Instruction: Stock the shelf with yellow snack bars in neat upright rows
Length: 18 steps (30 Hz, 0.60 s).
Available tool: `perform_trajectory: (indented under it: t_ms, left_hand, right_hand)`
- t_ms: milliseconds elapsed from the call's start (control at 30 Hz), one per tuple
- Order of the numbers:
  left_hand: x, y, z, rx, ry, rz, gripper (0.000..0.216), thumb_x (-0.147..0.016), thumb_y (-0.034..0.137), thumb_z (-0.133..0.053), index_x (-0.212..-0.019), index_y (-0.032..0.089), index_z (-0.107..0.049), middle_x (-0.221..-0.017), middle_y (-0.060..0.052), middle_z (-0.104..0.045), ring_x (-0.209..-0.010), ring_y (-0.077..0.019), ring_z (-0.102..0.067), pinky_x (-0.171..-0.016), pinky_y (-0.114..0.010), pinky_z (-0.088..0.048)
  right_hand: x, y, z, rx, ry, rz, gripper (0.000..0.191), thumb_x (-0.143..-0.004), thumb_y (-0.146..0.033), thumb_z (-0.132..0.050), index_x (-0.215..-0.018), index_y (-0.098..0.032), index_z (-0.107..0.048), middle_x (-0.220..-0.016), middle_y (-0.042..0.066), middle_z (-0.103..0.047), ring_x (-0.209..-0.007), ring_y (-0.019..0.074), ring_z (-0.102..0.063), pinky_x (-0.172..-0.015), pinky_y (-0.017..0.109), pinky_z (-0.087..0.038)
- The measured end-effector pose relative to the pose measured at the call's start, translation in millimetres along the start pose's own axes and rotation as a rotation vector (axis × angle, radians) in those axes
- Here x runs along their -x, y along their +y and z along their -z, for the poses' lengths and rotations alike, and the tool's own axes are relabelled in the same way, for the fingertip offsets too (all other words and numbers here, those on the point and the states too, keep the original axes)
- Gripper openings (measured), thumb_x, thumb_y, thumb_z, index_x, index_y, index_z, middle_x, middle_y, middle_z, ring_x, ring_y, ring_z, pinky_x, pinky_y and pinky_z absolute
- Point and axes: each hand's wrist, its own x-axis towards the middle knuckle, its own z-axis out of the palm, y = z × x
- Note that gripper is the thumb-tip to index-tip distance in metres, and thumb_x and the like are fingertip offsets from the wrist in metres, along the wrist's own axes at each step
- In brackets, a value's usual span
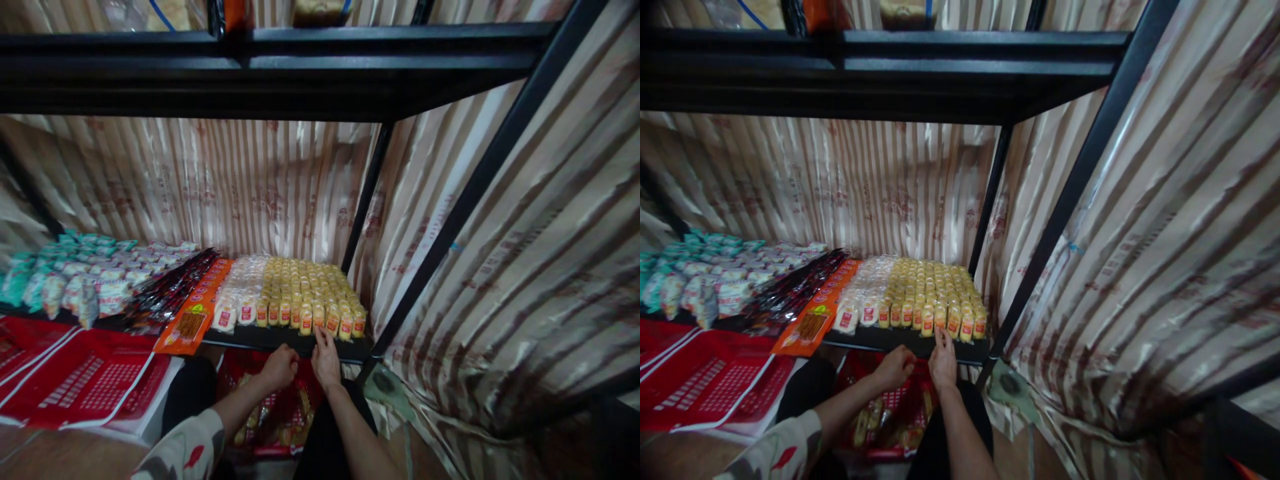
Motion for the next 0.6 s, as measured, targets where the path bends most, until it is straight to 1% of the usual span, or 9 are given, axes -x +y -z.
perform_trajectory:
  t_ms: [167,300,367,433,500,533,600]
  left_hand:
    - [-0.6,-12.1,7.9,-0.02,0.062,0.0,0.025,-0.08,0.011,-0.044,-0.096,0.014,-0.063,-0.102,-0.008,-0.058,-0.097,-0.0158,-0.057,-0.09,-0.024,-0.041]
    - [-7.3,-27.6,8.3,-0.025,0.135,-0.009,0.027,-0.082,0.01,-0.04,-0.095,0.014,-0.063,-0.102,-0.007,-0.058,-0.094,-0.0148,-0.057,-0.088,-0.024,-0.043]
    - [-12.2,-36.0,6.2,-0.034,0.209,-0.028,0.029,-0.081,0.008,-0.039,-0.095,0.014,-0.063,-0.104,-0.007,-0.059,-0.098,-0.0152,-0.055,-0.09,-0.025,-0.043]
    - [-17.9,-44.4,2.8,-0.076,0.327,-0.082,0.032,-0.079,0.005,-0.039,-0.098,0.015,-0.063,-0.113,-0.007,-0.058,-0.11,-0.0181,-0.049,-0.097,-0.029,-0.039]
    - [-24.7,-52.8,-1.8,-0.128,0.436,-0.168,0.036,-0.077,0.003,-0.039,-0.102,0.016,-0.062,-0.121,-0.007,-0.055,-0.119,-0.0216,-0.043,-0.103,-0.036,-0.035]
    - [-28.7,-56.9,-4.2,-0.148,0.465,-0.207,0.037,-0.077,0.003,-0.04,-0.103,0.016,-0.062,-0.121,-0.007,-0.056,-0.118,-0.0225,-0.043,-0.102,-0.038,-0.036]
    - [-37.8,-65.0,-8.5,-0.175,0.486,-0.252,0.035,-0.078,0.005,-0.039,-0.102,0.017,-0.063,-0.111,-0.008,-0.061,-0.108,-0.0219,-0.051,-0.095,-0.037,-0.042]
  right_hand:
    - [-0.2,3.3,-2.5,-0.062,0.053,0.034,0.056,-0.074,-0.012,-0.036,-0.127,-0.02,-0.052,-0.121,0.009,-0.049,-0.114,0.0202,-0.048,-0.099,0.034,-0.042]
    - [1.6,6.8,-4.9,-0.078,0.102,-0.021,0.049,-0.076,-0.018,-0.036,-0.12,-0.018,-0.058,-0.111,0.01,-0.049,-0.103,0.0214,-0.052,-0.095,0.037,-0.044]
    - [2.8,8.0,-2.5,-0.094,0.117,-0.038,0.046,-0.078,-0.022,-0.036,-0.119,-0.017,-0.058,-0.106,0.01,-0.049,-0.101,0.0211,-0.053,-0.093,0.037,-0.045]
    - [0.6,6.0,4.9,-0.122,0.124,-0.015,0.043,-0.082,-0.027,-0.036,-0.118,-0.019,-0.058,-0.106,0.009,-0.05,-0.101,0.0204,-0.053,-0.092,0.037,-0.045]
    - [-8.8,-1.6,16.4,-0.14,0.129,0.033,0.04,-0.085,-0.032,-0.037,-0.116,-0.02,-0.059,-0.107,0.009,-0.052,-0.103,0.0204,-0.053,-0.093,0.037,-0.044]
    - [-17.0,-7.7,22.7,-0.145,0.116,0.065,0.039,-0.087,-0.034,-0.037,-0.116,-0.019,-0.059,-0.108,0.009,-0.053,-0.105,0.0204,-0.053,-0.094,0.037,-0.043]
    - [-40.2,-23.7,33.2,-0.128,0.092,0.131,0.04,-0.089,-0.036,-0.034,-0.114,-0.018,-0.06,-0.111,0.011,-0.055,-0.107,0.0206,-0.052,-0.097,0.038,-0.041]
